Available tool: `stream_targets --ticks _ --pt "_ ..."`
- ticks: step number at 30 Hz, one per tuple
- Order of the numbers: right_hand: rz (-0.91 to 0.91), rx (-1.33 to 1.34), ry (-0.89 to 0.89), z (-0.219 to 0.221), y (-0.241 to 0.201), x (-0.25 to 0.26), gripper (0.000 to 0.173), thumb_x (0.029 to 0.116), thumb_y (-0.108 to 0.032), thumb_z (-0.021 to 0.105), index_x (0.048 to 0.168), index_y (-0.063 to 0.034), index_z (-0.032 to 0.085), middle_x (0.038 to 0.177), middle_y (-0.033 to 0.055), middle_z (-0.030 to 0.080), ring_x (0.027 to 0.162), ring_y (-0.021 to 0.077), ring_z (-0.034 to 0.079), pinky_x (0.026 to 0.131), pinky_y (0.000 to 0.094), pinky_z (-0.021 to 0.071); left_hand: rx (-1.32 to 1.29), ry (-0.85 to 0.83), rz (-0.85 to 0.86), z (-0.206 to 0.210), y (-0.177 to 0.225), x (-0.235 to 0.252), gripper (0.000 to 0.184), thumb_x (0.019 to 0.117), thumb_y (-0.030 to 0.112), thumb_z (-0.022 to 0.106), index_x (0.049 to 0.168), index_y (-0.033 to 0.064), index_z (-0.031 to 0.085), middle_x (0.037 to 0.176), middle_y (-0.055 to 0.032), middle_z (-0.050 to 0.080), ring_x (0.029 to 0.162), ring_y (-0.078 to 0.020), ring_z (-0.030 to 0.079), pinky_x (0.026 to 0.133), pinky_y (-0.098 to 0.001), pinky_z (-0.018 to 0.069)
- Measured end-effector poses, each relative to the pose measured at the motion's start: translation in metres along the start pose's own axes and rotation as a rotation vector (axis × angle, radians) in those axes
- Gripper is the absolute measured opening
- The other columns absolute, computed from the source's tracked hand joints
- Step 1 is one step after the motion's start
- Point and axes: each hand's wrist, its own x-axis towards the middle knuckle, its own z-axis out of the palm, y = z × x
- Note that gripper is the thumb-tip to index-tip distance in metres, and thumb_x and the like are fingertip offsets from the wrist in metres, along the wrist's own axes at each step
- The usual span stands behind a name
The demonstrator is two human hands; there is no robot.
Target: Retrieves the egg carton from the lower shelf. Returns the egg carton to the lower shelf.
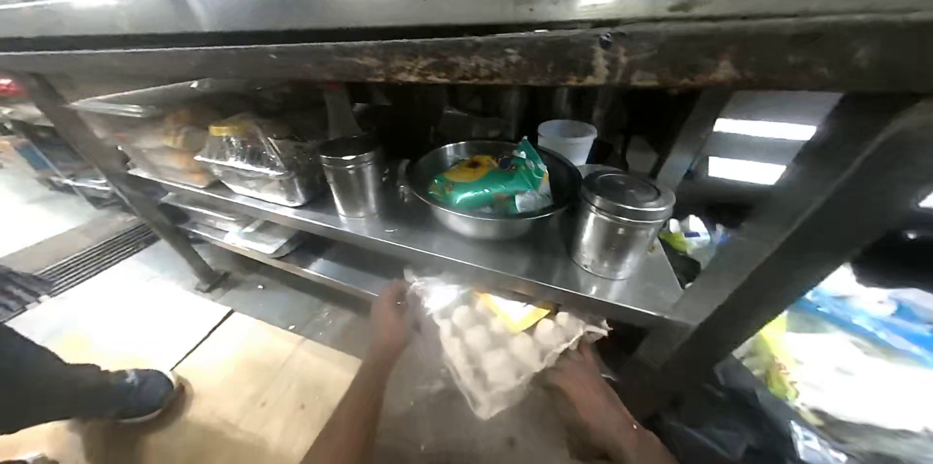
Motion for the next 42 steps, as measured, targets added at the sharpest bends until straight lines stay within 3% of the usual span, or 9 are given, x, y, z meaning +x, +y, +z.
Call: stream_targets --ticks 4,6,9,12,15,18,24,36,42 --pt "0.567 0.449 0.477 0.019 -0.012 -0.013 0.026 0.0839 0.001 0.069 0.109 0.0057 0.073 0.145 0.0291 0.053 0.142 0.0414 0.044 0.119 0.0553 0.0358 -0.013 0.12 -0.035 0.03 0.019 -0.021 0.032 0.1067 0.028 0.05 0.12 0.0024 0.063 0.09 -0.0127 0.071 0.081 -0.0256 0.071 0.08 -0.0489 0.0595" --pt "0.941 1.049 0.675 0.016 -0.055 -0.019 0.041 0.0983 -0.006 0.054 0.137 0.006 0.052 0.141 0.0182 0.052 0.125 0.0241 0.054 0.098 0.0414 0.0507 -0.305 0.28 -0.151 0.056 0.027 -0.028 0.031 0.1072 0.023 0.05 0.121 -0.0033 0.059 0.095 -0.0177 0.069 0.084 -0.0264 0.07 0.08 -0.0481 0.0596" --pt "1.268 1.644 0.567 0.011 -0.107 -0.011 0.076 0.1002 -0.067 0.045 0.16 -0.0236 0.025 0.159 0.0213 0.033 0.133 0.0489 0.046 0.089 0.0725 0.0466 -0.583 0.415 -0.335 0.083 0.052 -0.036 0.033 0.1104 0.022 0.046 0.13 -0.0038 0.051 0.107 -0.0216 0.066 0.092 -0.0273 0.068 0.084 -0.0477 0.0582" --pt "1.303 1.688 0.654 0.009 -0.121 0.03 0.077 0.0985 -0.057 0.06 0.158 -0.0173 0.03 0.15 0.0235 0.044 0.118 0.0479 0.058 0.079 0.0646 0.0547 -0.748 0.374 -0.323 0.093 0.066 -0.052 0.039 0.1085 0.024 0.051 0.138 -0.0017 0.045 0.117 -0.0216 0.063 0.1 -0.0254 0.067 0.086 -0.045 0.0579" --pt "1.378 1.631 0.941 -0.004 -0.097 0.062 0.065 0.0941 -0.033 0.075 0.145 -0.0094 0.044 0.121 0.0249 0.061 0.087 0.0394 0.069 0.066 0.0529 0.061 -0.563 0.009 -0.101 0.074 0.058 -0.069 0.087 0.0865 0.025 0.081 0.151 -0.0021 0.03 0.136 -0.0212 0.057 0.12 -0.0208 0.064 0.101 -0.0368 0.0562" --pt "1.405 1.587 1.033 -0.014 -0.07 0.061 0.063 0.0939 -0.028 0.076 0.146 -0.0115 0.043 0.117 0.0241 0.061 0.082 0.0362 0.069 0.062 0.0493 0.0607 -0.114 -0.178 0.027 0.042 0.051 -0.052 0.064 0.0865 0.034 0.081 0.137 0.0023 0.058 0.114 -0.0129 0.072 0.101 -0.0188 0.071 0.095 -0.0397 0.0581" --pt "1.473 1.55 1.062 -0.021 -0.049 0.066 0.06 0.0958 -0.026 0.073 0.145 -0.0111 0.043 0.118 0.022 0.058 0.083 0.0324 0.067 0.061 0.0447 0.0587 0.038 0.134 -0.007 0.014 0.034 -0.023 0.021 0.0954 0.019 0.072 0.112 0.0072 0.077 0.107 -0.0104 0.071 0.088 -0.0212 0.069 0.084 -0.0431 0.0585" --pt "1.511 1.526 1.031 -0.017 -0.036 0.075 0.054 0.0972 -0.019 0.068 0.145 -0.013 0.044 0.117 0.0211 0.056 0.079 0.0319 0.065 0.058 0.0436 0.0568 -0.856 0.594 -0.74 0.063 0.019 -0.01 0.025 0.1022 0.016 0.063 0.114 -0.0055 0.064 0.095 -0.022 0.065 0.079 -0.03 0.064 0.071 -0.0485 0.0562" --pt "1.535 1.519 1.004 -0.022 -0.025 0.071 0.046 0.1008 -0.023 0.062 0.143 -0.0152 0.046 0.111 0.018 0.057 0.075 0.0273 0.063 0.056 0.0396 0.0538 -0.238 0.406 -0.562 0.058 -0.01 0.004 0.039 0.1096 0.028 0.047 0.128 -0.0034 0.061 0.112 -0.0264 0.068 0.103 -0.0378 0.068 0.092 -0.0573 0.0542"
